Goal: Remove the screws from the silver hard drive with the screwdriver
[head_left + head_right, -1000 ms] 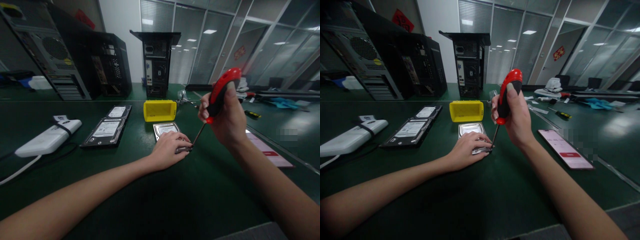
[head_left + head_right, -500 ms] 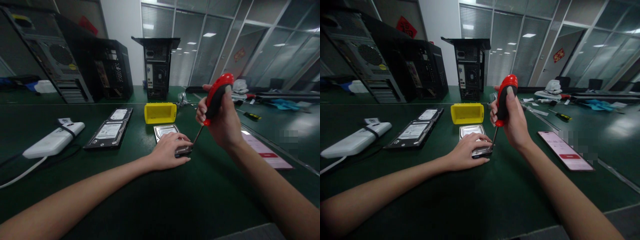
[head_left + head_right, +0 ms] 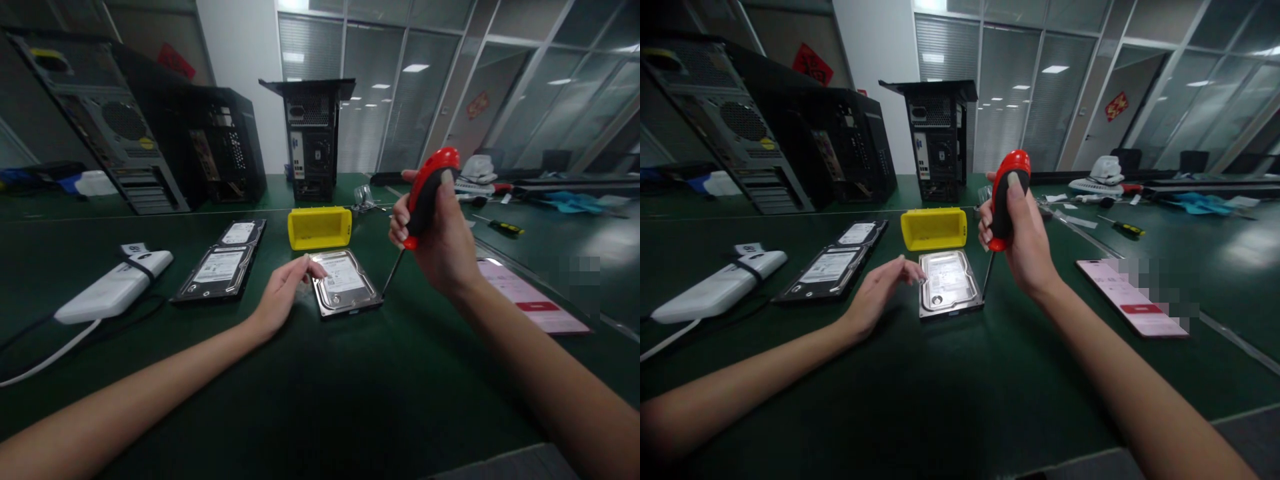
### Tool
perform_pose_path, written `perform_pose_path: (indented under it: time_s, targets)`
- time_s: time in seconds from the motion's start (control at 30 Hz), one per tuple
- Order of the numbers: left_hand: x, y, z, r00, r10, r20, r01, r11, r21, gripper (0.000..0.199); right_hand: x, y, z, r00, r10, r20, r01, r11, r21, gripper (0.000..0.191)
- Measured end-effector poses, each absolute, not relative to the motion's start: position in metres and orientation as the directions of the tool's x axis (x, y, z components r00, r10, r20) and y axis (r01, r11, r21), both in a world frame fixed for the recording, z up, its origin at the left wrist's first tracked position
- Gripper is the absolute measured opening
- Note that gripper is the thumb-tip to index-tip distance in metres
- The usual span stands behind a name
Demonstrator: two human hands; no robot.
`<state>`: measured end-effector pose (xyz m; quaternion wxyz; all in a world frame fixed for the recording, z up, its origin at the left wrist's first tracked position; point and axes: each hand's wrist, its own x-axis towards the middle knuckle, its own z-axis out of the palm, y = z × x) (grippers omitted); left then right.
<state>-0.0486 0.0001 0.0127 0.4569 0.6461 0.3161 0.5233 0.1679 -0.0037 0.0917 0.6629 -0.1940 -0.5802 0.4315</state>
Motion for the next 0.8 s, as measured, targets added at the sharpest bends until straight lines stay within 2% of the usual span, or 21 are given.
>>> perform_pose_path:
  time_s: [0.07, 0.13, 0.23, 0.33, 0.47, 0.57, 0.67, 0.73, 0.8]
  targets:
    - [-0.053, -0.007, 0.011, 0.171, 0.945, 0.279, -0.225, -0.239, 0.945, 0.039, 0.168, -0.004, 0.092, -0.046, 0.801, 0.597, -0.347, 0.547, -0.762, 0.037]
    - [-0.054, -0.011, 0.013, 0.139, 0.982, 0.131, -0.442, -0.057, 0.895, 0.041, 0.168, -0.004, 0.092, -0.044, 0.802, 0.596, -0.347, 0.547, -0.761, 0.039]
    - [-0.055, -0.01, 0.016, 0.239, 0.969, -0.063, -0.603, 0.199, 0.772, 0.051, 0.167, -0.004, 0.093, -0.037, 0.804, 0.593, -0.34, 0.548, -0.764, 0.044]
    - [-0.06, -0.004, 0.014, 0.358, 0.931, -0.07, -0.596, 0.286, 0.75, 0.064, 0.166, -0.005, 0.094, -0.031, 0.807, 0.59, -0.323, 0.551, -0.77, 0.046]
    - [-0.068, 0.002, 0.01, 0.383, 0.924, -0.009, -0.55, 0.236, 0.801, 0.067, 0.165, -0.006, 0.095, -0.029, 0.802, 0.596, -0.281, 0.566, -0.775, 0.043]
    - [-0.069, 0.005, 0.008, 0.329, 0.944, 0.035, -0.451, 0.125, 0.884, 0.063, 0.166, -0.006, 0.095, -0.023, 0.81, 0.585, -0.258, 0.561, -0.786, 0.034]
    - [-0.065, 0.008, 0.006, 0.273, 0.955, 0.115, -0.154, -0.074, 0.985, 0.055, 0.166, -0.005, 0.094, -0.024, 0.811, 0.584, -0.269, 0.557, -0.785, 0.033]
    - [-0.061, 0.008, 0.005, 0.313, 0.934, 0.171, 0.106, -0.213, 0.971, 0.043, 0.166, -0.005, 0.094, -0.028, 0.809, 0.587, -0.276, 0.559, -0.782, 0.036]
    - [-0.058, 0.006, 0.004, 0.378, 0.905, 0.193, 0.299, -0.317, 0.9, 0.031, 0.166, -0.006, 0.095, -0.024, 0.811, 0.584, -0.272, 0.557, -0.785, 0.039]
